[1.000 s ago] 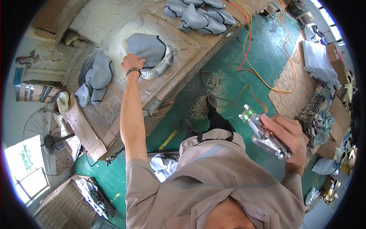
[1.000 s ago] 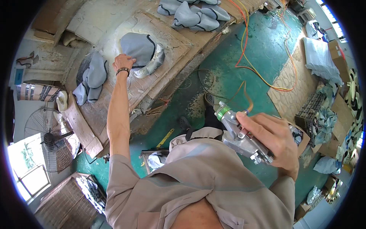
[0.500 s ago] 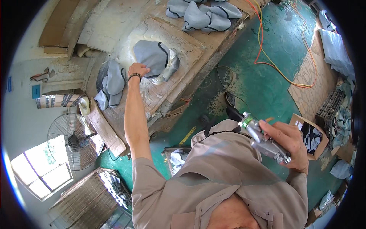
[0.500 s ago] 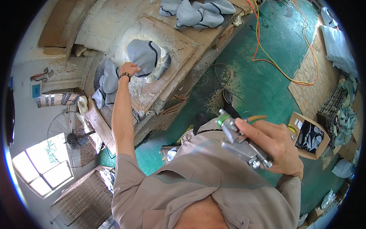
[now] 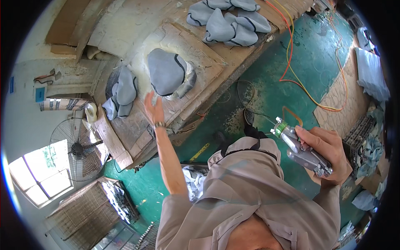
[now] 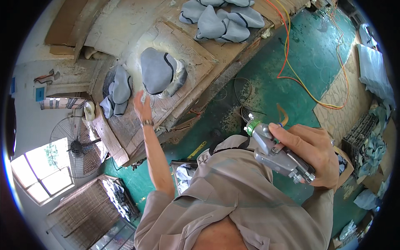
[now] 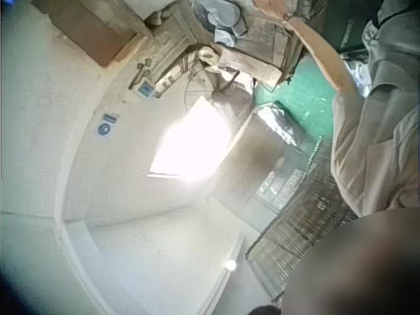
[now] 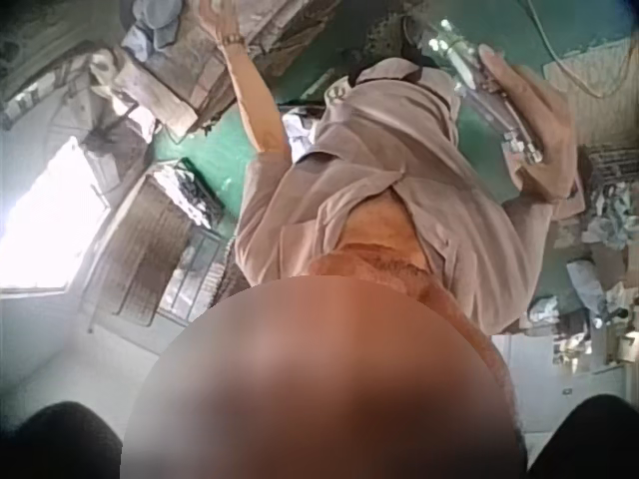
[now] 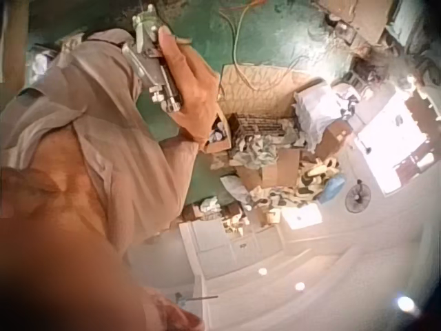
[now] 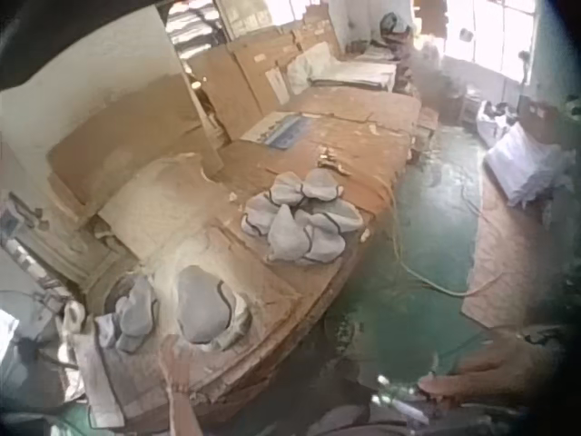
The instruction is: Apply adhesive to fabric components using a spray gun and arrange them on a workstation.
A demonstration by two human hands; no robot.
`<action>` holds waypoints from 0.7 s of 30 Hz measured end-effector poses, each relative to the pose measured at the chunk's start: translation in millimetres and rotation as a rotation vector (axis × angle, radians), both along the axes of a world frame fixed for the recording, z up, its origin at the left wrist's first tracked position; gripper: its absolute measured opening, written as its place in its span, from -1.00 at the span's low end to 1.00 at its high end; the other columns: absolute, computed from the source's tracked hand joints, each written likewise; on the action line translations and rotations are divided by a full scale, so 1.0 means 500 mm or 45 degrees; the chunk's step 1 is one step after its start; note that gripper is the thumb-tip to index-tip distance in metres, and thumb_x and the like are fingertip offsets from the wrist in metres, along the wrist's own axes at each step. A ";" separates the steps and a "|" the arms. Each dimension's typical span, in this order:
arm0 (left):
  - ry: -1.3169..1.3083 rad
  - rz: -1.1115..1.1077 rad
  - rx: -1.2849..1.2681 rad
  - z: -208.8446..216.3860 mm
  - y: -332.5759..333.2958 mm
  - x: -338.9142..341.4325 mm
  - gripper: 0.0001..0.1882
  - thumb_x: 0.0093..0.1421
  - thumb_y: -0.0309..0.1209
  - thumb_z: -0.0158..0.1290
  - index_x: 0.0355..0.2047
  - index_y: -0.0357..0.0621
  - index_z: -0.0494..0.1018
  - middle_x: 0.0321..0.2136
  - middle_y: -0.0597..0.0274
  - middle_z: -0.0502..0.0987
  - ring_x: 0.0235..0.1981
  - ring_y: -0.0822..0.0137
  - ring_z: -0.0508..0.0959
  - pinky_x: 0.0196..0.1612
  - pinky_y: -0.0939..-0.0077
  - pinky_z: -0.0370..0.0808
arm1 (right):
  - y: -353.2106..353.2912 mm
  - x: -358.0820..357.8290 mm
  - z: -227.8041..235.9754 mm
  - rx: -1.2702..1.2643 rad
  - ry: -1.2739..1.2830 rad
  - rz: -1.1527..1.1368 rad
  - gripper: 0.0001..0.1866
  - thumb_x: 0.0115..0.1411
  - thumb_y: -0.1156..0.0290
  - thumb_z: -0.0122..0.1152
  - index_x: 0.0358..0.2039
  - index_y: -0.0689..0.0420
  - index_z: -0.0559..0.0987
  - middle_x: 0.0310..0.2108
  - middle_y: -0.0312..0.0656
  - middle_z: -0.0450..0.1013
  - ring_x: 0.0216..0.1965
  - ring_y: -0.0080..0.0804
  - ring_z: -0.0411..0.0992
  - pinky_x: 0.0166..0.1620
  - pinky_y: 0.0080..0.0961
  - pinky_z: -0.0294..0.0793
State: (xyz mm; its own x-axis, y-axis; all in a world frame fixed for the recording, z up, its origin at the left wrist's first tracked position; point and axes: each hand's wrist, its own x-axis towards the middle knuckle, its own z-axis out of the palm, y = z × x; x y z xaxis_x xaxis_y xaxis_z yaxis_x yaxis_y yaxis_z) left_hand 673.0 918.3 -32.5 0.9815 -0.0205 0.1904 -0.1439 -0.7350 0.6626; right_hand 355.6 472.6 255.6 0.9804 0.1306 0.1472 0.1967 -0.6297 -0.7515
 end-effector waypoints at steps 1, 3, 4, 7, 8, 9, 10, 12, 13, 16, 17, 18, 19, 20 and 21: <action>0.034 0.048 -0.107 -0.017 0.001 -0.043 -0.54 0.13 -0.47 0.22 0.09 -0.17 0.54 0.16 0.03 0.50 0.22 0.17 0.45 0.25 0.28 0.35 | -0.007 0.007 0.023 0.011 -0.008 0.057 -0.27 -0.05 0.39 0.37 0.20 0.28 0.48 -0.44 -0.13 0.50 -0.49 -0.21 0.50 -0.44 -0.38 0.44; 0.161 0.177 -0.362 -0.075 0.045 -0.159 -0.61 0.13 -0.38 0.23 0.00 -0.13 0.60 0.02 0.02 0.59 0.08 0.09 0.55 0.13 0.25 0.46 | -0.009 0.039 0.041 -0.019 -0.018 0.057 -0.29 -0.05 0.39 0.36 0.19 0.28 0.49 -0.45 -0.13 0.50 -0.49 -0.21 0.50 -0.44 -0.38 0.43; 0.270 0.237 -0.317 -0.115 0.067 -0.222 -0.64 0.13 -0.38 0.23 -0.04 -0.14 0.62 -0.04 0.03 0.62 0.01 0.13 0.59 0.07 0.28 0.49 | -0.004 0.053 0.045 -0.052 -0.022 0.029 -0.30 -0.05 0.40 0.36 0.18 0.27 0.50 -0.45 -0.14 0.50 -0.50 -0.21 0.49 -0.44 -0.39 0.42; 0.498 0.350 -0.159 -0.274 0.163 -0.424 -0.72 0.12 -0.37 0.26 -0.15 -0.14 0.67 -0.24 0.04 0.70 -0.16 0.20 0.69 -0.03 0.34 0.56 | 0.009 0.092 0.061 -0.113 -0.065 0.024 -0.33 -0.05 0.41 0.36 0.14 0.27 0.53 -0.47 -0.14 0.49 -0.49 -0.22 0.50 -0.44 -0.40 0.42; 0.676 0.380 -0.080 -0.318 0.171 -0.490 -0.71 0.11 -0.31 0.27 -0.16 -0.09 0.68 -0.24 0.06 0.70 -0.17 0.16 0.70 -0.04 0.33 0.57 | 0.021 0.101 0.064 -0.134 -0.117 -0.030 -0.36 -0.06 0.40 0.37 0.11 0.26 0.55 -0.49 -0.15 0.48 -0.49 -0.24 0.50 -0.43 -0.42 0.42; 0.804 0.371 0.074 -0.363 0.181 -0.559 -0.80 0.13 -0.42 0.17 -0.22 -0.09 0.66 -0.26 0.09 0.70 -0.22 0.08 0.70 -0.13 0.24 0.60 | 0.021 0.107 0.071 -0.145 -0.121 -0.015 -0.36 -0.06 0.40 0.37 0.11 0.26 0.55 -0.49 -0.15 0.48 -0.49 -0.24 0.50 -0.43 -0.42 0.42; 0.887 0.143 0.349 -0.437 0.275 -0.650 -0.87 0.11 -0.38 0.14 -0.34 -0.03 0.62 -0.33 0.14 0.68 -0.26 0.05 0.69 -0.18 0.18 0.61 | 0.019 0.121 0.098 -0.110 -0.120 0.057 -0.36 -0.07 0.40 0.38 0.10 0.26 0.56 -0.49 -0.16 0.48 -0.49 -0.26 0.49 -0.42 -0.43 0.42; 1.121 -0.719 1.248 -0.483 0.234 -0.760 -0.80 0.21 -0.24 -0.01 -0.30 0.07 0.58 -0.28 0.18 0.68 -0.18 0.15 0.69 -0.20 0.13 0.62 | 0.035 0.134 0.092 -0.150 -0.081 0.084 -0.36 -0.08 0.39 0.39 0.09 0.25 0.57 -0.50 -0.17 0.48 -0.50 -0.27 0.49 -0.42 -0.44 0.42; 1.355 -0.685 1.151 -0.484 0.258 -0.839 -0.73 0.30 -0.22 -0.09 -0.27 0.05 0.61 -0.18 0.20 0.69 -0.16 0.07 0.69 -0.17 0.09 0.64 | 0.046 0.151 0.075 -0.106 -0.114 0.072 -0.37 -0.07 0.40 0.38 0.09 0.25 0.57 -0.50 -0.17 0.48 -0.50 -0.28 0.49 -0.42 -0.44 0.42; 1.527 -0.779 0.926 -0.491 0.241 -0.992 -0.70 0.34 -0.26 -0.16 -0.13 0.16 0.58 -0.09 0.20 0.66 -0.07 0.09 0.66 -0.14 0.07 0.63 | 0.061 0.156 0.086 -0.164 -0.151 0.013 -0.37 -0.07 0.40 0.37 0.10 0.25 0.57 -0.49 -0.17 0.48 -0.50 -0.29 0.49 -0.43 -0.43 0.43; 0.318 -0.671 0.810 -0.486 0.196 -0.970 -0.69 0.34 -0.24 -0.16 -0.02 0.29 0.53 -0.02 0.23 0.63 0.00 0.11 0.63 -0.08 0.11 0.62 | 0.068 0.150 0.086 -0.227 -0.160 0.002 -0.37 -0.06 0.41 0.37 0.10 0.25 0.57 -0.50 -0.17 0.48 -0.50 -0.30 0.50 -0.43 -0.42 0.44; 1.263 -0.620 0.667 -0.485 0.192 -0.948 -0.66 0.34 -0.24 -0.17 0.06 0.30 0.48 -0.03 0.22 0.63 0.02 0.10 0.61 -0.02 0.14 0.60 | 0.080 0.153 0.087 -0.218 -0.171 0.027 -0.37 -0.06 0.41 0.37 0.10 0.25 0.57 -0.50 -0.17 0.48 -0.50 -0.30 0.50 -0.43 -0.42 0.44; 1.260 -0.626 0.661 -0.480 0.212 -0.992 -0.66 0.34 -0.24 -0.17 0.06 0.30 0.48 -0.03 0.22 0.63 0.02 0.10 0.61 -0.02 0.14 0.60 | 0.087 0.154 0.094 -0.223 -0.177 0.033 -0.37 -0.06 0.41 0.38 0.10 0.26 0.57 -0.49 -0.17 0.48 -0.50 -0.30 0.50 -0.44 -0.42 0.44; 1.349 -0.561 0.686 -0.496 0.232 -1.015 -0.68 0.34 -0.25 -0.17 0.03 0.28 0.49 -0.05 0.21 0.63 0.02 0.09 0.61 -0.02 0.14 0.59 | 0.095 0.158 0.102 -0.214 -0.184 0.055 -0.37 -0.06 0.42 0.38 0.10 0.26 0.57 -0.49 -0.17 0.49 -0.50 -0.30 0.50 -0.44 -0.41 0.44; 1.428 -0.531 0.698 -0.486 0.209 -0.924 -0.69 0.34 -0.25 -0.18 0.00 0.26 0.49 -0.07 0.20 0.63 0.02 0.08 0.61 -0.02 0.14 0.58 | 0.106 0.150 0.097 -0.236 -0.181 0.048 -0.37 -0.06 0.42 0.38 0.10 0.26 0.57 -0.49 -0.17 0.49 -0.50 -0.30 0.50 -0.44 -0.41 0.44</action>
State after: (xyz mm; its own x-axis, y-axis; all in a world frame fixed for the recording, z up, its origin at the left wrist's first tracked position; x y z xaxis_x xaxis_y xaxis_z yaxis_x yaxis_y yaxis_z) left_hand 210.8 1022.7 -275.4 0.5015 -0.1716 -0.8480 0.0055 -0.9795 0.2015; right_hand 430.7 525.5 304.2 0.9454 0.2047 0.2537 0.3187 -0.7444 -0.5868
